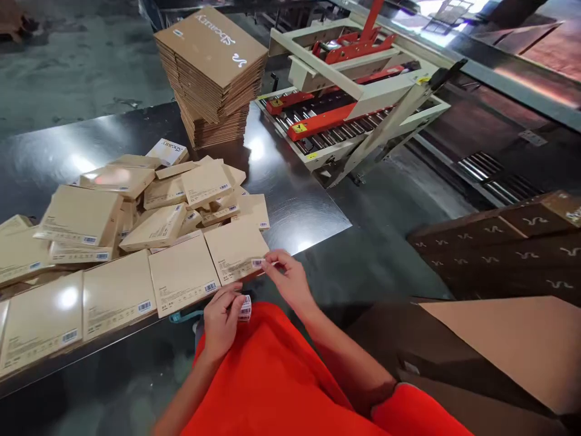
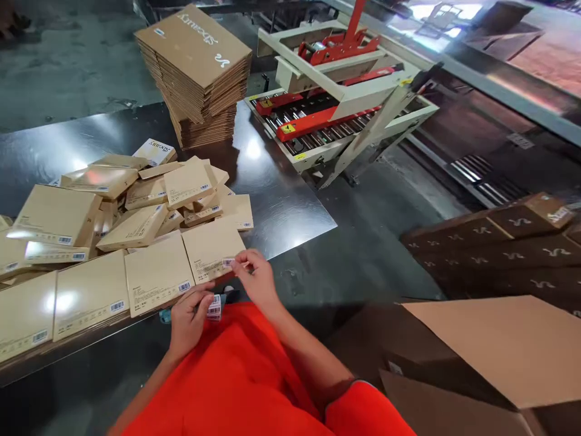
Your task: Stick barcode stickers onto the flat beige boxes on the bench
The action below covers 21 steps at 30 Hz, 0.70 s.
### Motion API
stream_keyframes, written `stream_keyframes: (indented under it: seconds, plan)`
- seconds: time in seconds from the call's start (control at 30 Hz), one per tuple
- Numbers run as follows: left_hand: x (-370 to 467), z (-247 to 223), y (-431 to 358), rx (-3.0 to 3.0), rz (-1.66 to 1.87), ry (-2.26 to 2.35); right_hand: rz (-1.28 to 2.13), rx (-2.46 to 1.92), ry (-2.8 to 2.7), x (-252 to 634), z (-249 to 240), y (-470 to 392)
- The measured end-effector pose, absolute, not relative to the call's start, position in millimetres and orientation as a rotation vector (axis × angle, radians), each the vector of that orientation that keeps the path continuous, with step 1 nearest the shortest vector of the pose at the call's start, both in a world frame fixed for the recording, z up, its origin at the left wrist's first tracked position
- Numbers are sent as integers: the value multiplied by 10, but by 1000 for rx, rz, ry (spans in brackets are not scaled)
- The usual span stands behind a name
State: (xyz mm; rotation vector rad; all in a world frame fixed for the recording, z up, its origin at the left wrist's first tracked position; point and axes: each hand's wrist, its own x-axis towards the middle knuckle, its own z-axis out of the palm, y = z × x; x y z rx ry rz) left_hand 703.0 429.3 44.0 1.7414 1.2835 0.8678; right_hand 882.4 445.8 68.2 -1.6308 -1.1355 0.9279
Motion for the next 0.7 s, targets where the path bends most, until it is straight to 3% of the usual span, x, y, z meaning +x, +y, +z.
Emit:
stream_keyframes:
  seconds: [0.23, 0.7]
  plan:
    - [7272, 242, 4277, 1869, 636, 1307, 1046, -1730, -1234, 9289, 296, 4632]
    - [7323, 240, 4218, 1870, 604, 1408, 990, -1768, -1318, 9233, 239, 4648]
